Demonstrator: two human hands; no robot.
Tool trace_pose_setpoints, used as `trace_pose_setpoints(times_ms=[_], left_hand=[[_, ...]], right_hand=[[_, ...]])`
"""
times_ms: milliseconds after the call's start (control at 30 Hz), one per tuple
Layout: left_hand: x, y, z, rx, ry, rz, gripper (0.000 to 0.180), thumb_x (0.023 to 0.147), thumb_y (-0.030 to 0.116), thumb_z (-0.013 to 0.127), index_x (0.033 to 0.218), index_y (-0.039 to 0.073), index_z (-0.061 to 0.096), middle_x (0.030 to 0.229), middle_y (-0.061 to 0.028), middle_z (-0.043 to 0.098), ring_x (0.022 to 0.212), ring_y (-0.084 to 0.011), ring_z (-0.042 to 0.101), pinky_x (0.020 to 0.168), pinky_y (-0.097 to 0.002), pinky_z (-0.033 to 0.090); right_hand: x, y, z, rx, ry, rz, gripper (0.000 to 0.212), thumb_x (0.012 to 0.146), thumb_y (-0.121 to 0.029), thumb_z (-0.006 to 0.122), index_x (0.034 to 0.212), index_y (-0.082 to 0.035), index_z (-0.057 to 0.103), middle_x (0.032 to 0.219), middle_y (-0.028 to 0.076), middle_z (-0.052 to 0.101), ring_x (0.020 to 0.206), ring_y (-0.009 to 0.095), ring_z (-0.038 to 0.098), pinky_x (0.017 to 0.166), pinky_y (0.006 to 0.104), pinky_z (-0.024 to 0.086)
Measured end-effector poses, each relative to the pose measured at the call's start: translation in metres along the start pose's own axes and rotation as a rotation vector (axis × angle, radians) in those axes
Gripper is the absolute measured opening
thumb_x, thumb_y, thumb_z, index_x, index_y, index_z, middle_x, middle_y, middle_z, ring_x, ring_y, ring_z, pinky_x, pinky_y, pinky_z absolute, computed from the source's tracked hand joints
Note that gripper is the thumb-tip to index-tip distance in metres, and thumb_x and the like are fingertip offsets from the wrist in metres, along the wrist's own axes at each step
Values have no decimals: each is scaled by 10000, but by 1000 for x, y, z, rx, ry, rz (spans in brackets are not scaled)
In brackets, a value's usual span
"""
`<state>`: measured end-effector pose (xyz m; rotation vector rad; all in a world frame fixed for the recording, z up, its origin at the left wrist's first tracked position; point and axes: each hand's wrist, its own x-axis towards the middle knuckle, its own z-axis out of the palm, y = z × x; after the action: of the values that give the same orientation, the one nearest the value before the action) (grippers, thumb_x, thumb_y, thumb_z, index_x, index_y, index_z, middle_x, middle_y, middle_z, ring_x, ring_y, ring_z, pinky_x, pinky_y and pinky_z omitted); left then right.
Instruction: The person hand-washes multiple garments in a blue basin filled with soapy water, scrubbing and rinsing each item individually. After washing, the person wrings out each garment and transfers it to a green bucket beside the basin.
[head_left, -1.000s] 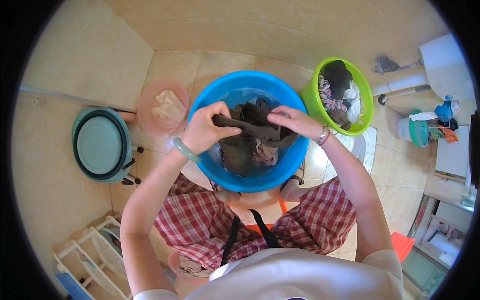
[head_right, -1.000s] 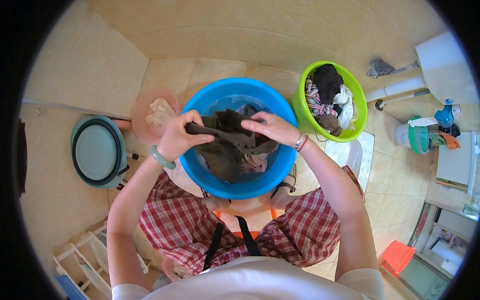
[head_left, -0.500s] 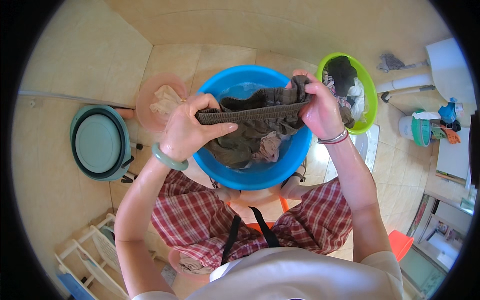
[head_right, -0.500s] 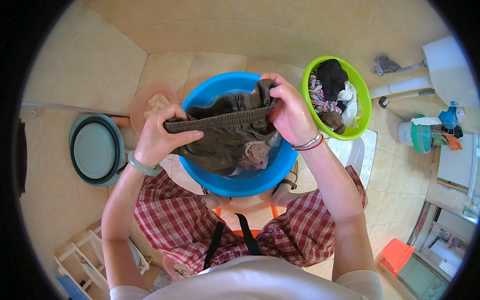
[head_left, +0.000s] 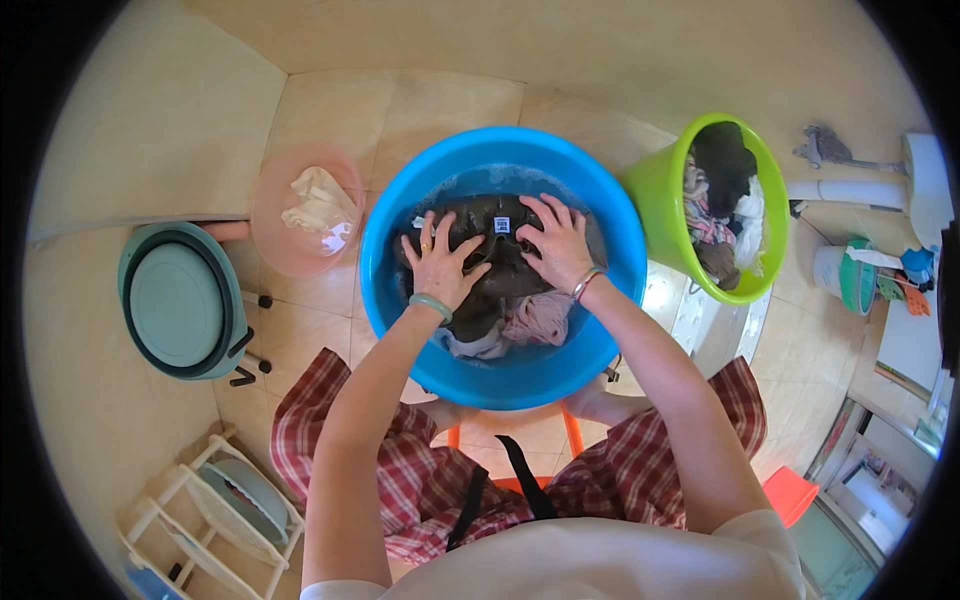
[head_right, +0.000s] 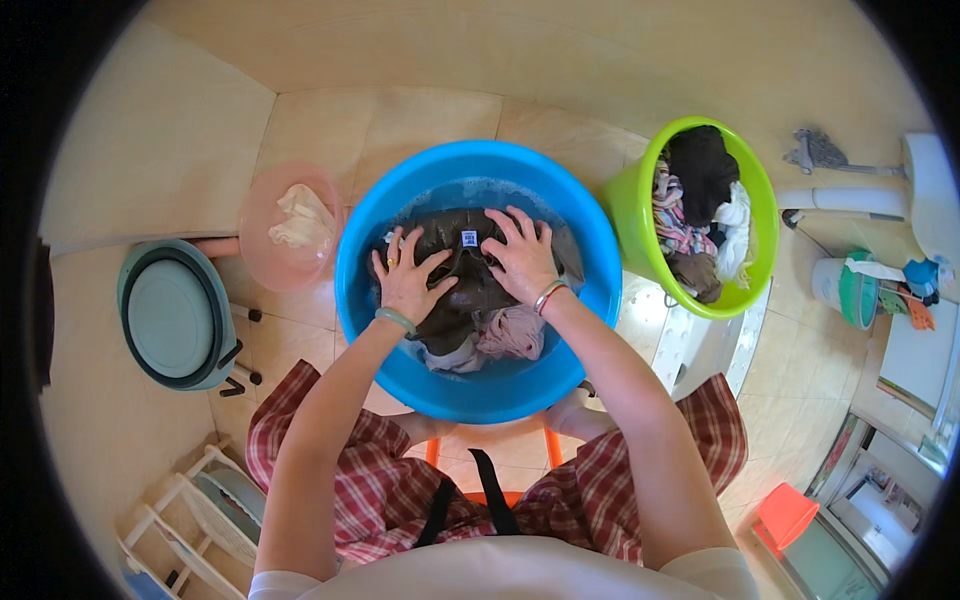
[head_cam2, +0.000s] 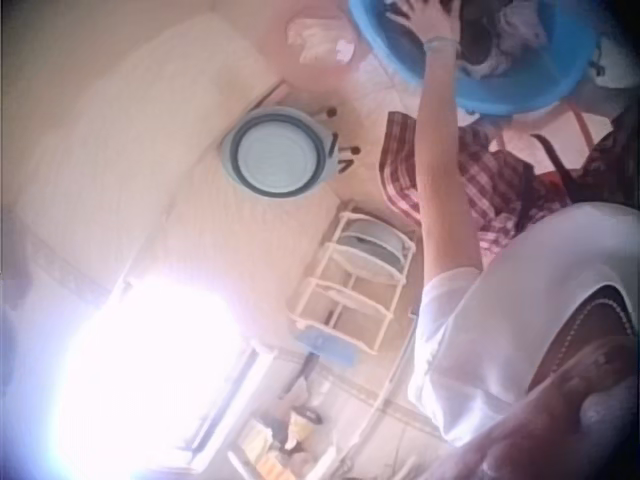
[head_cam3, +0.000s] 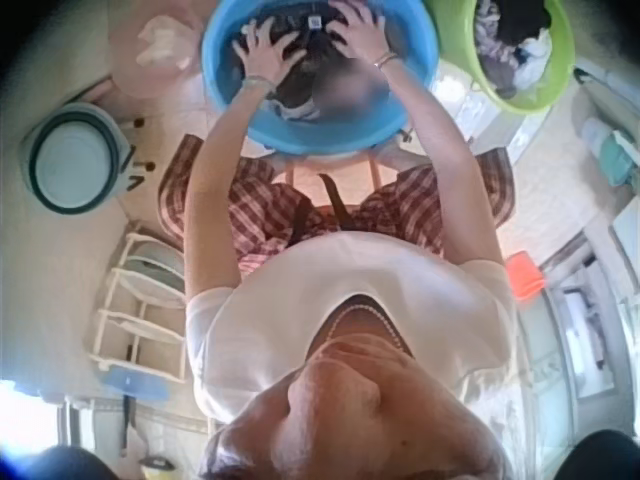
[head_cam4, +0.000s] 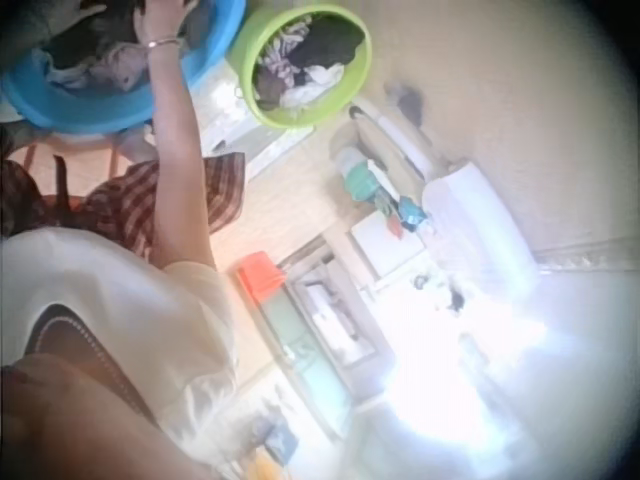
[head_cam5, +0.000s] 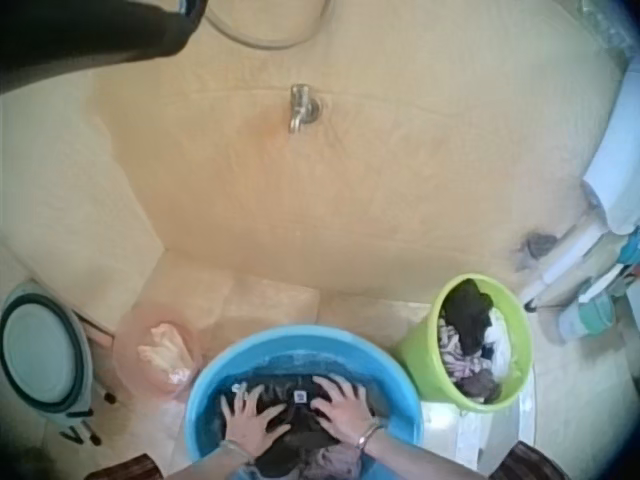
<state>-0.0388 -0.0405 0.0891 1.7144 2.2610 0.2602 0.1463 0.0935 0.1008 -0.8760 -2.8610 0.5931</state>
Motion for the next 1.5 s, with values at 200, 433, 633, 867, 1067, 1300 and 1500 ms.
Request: trace_pose_setpoints(times_ms=[200,433,633,867,1067,1300,1500], left_hand=[[7,-20,86,19,-125,-76,543,852,448,676,1369,442,508,1632,-55,51,1478,-418,20,1038,-790,102],[11,-36,150,103,-94,-16,552,868,338,677,1379,289,476,1580,-109,216,1393,-428,263,989,-734,272],[17,-71,196,24,-199,9,515,896,291,605,1389,215,477,1502,-161,337,1328,-429,366,963,-688,320],[19,-101,224,-92,-90,-23,494,893,222,557,1380,160,508,1498,-192,372,1378,-393,331,1085,-573,307],[56,-56,132,14,-275,37,321,930,252,559,1228,146,609,1447,-135,446,1326,-361,413,1051,-530,361],[46,-18,22,-244,-93,-12,200,953,315,559,1094,205,649,1182,-96,648,996,-331,639,819,-457,511],[30,3,-101,-569,60,-25,261,891,301,668,1028,81,701,981,-171,693,875,-361,660,754,-415,521]], right_hand=[[-1,14,79,-104,-298,85,755,797,-366,755,1452,-372,378,1612,23,114,1453,363,153,1055,722,228],[-1,41,133,-111,-236,26,668,831,-362,716,1425,-381,412,1588,7,181,1432,362,193,1005,747,252],[14,59,164,-56,-45,-52,633,748,-311,760,1335,-330,525,1528,-11,324,1355,369,311,956,694,354],[46,68,167,213,-113,-92,654,671,-72,723,1280,-252,568,1519,48,354,1287,463,362,1053,560,370],[48,68,113,23,-412,-34,515,799,-45,632,1278,-209,539,1548,27,306,1367,413,329,1094,524,361],[29,40,55,59,-86,87,272,758,-103,718,998,-67,594,1388,71,505,1290,370,455,1014,440,445],[32,-18,-59,790,51,272,251,776,-149,784,824,-39,564,994,72,696,856,140,591,787,283,486]])
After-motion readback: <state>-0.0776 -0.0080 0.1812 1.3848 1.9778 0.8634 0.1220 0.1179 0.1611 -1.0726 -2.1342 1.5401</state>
